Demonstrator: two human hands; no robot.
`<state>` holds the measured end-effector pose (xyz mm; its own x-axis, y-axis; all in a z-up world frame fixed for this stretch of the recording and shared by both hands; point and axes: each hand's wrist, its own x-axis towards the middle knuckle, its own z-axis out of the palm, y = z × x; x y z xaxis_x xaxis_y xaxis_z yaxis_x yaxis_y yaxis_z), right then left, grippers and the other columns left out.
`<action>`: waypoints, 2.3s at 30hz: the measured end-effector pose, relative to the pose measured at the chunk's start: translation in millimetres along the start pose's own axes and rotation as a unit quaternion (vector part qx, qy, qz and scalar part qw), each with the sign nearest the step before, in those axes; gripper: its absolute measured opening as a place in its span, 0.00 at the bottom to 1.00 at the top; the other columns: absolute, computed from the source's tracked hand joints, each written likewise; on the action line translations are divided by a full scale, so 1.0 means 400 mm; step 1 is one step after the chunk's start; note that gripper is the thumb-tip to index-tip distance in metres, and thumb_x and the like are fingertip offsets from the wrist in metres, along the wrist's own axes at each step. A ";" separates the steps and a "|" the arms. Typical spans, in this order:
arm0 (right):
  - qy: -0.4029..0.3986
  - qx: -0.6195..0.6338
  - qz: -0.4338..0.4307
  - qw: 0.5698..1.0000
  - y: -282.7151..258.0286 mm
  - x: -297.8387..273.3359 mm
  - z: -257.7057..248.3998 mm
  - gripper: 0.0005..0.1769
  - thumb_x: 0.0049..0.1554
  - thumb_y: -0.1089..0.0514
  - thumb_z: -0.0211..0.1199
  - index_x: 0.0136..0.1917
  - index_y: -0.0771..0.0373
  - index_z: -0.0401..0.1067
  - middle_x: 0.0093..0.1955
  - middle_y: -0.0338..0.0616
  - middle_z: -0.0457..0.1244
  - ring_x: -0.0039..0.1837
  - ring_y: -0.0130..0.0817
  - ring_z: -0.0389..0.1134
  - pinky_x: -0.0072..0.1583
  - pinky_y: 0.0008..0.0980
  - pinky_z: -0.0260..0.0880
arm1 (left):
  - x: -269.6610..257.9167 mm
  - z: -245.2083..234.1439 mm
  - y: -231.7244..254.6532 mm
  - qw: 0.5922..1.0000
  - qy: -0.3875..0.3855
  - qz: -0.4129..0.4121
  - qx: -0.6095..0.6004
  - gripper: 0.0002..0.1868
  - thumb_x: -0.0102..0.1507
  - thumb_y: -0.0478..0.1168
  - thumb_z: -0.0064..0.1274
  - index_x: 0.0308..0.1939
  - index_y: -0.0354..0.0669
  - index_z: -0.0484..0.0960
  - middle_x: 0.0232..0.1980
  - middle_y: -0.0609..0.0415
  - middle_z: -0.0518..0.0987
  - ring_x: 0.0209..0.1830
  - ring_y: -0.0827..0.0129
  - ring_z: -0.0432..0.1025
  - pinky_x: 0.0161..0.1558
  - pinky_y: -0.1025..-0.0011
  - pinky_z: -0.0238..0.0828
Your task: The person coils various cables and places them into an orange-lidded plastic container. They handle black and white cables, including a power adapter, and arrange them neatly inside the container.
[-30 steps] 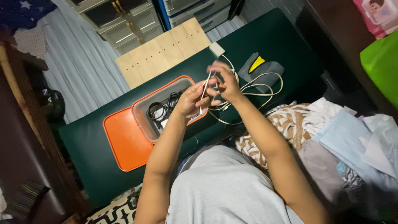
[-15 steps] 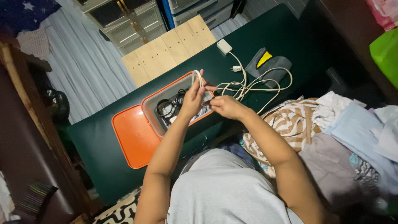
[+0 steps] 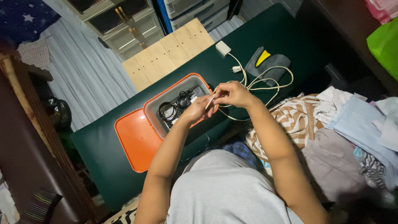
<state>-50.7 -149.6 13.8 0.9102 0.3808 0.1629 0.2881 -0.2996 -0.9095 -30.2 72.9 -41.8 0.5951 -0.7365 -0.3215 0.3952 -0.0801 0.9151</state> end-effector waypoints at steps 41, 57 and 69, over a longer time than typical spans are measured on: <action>-0.004 -0.066 0.102 0.993 0.261 -0.043 0.172 0.13 0.56 0.55 0.65 0.53 0.59 0.79 0.45 0.45 0.71 0.47 0.39 0.75 0.49 0.38 0.74 | -0.030 -0.106 -0.052 0.961 0.081 0.192 -0.184 0.45 0.71 0.60 0.45 0.84 0.48 0.43 0.64 0.55 0.78 0.59 0.81 0.73 0.69 0.71 0.63; -0.035 -0.140 -0.077 0.987 0.047 -0.022 0.074 0.09 0.55 0.55 0.70 0.46 0.63 0.79 0.40 0.48 0.68 0.43 0.43 0.71 0.45 0.37 0.70 | 0.013 -0.047 -0.132 0.986 0.045 0.101 -0.124 0.30 0.75 0.42 0.36 0.81 0.41 0.52 0.55 0.50 0.79 0.48 0.72 0.76 0.51 0.74 0.74; 0.095 0.129 0.029 0.987 0.143 0.023 0.026 0.06 0.58 0.67 0.68 0.50 0.68 0.77 0.46 0.39 0.69 0.49 0.22 0.69 0.51 0.24 0.71 | -0.063 0.026 -0.017 0.919 -0.096 0.104 -0.368 0.26 0.75 0.51 0.41 0.69 0.36 0.72 0.20 0.66 0.56 0.18 0.81 0.47 0.22 0.79 0.43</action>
<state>-29.1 -154.3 -40.8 0.9694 0.1915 0.1538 0.1706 -0.0742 -0.9825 -54.8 85.0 -37.4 0.6050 -0.7949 -0.0455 0.6955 0.4998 0.5162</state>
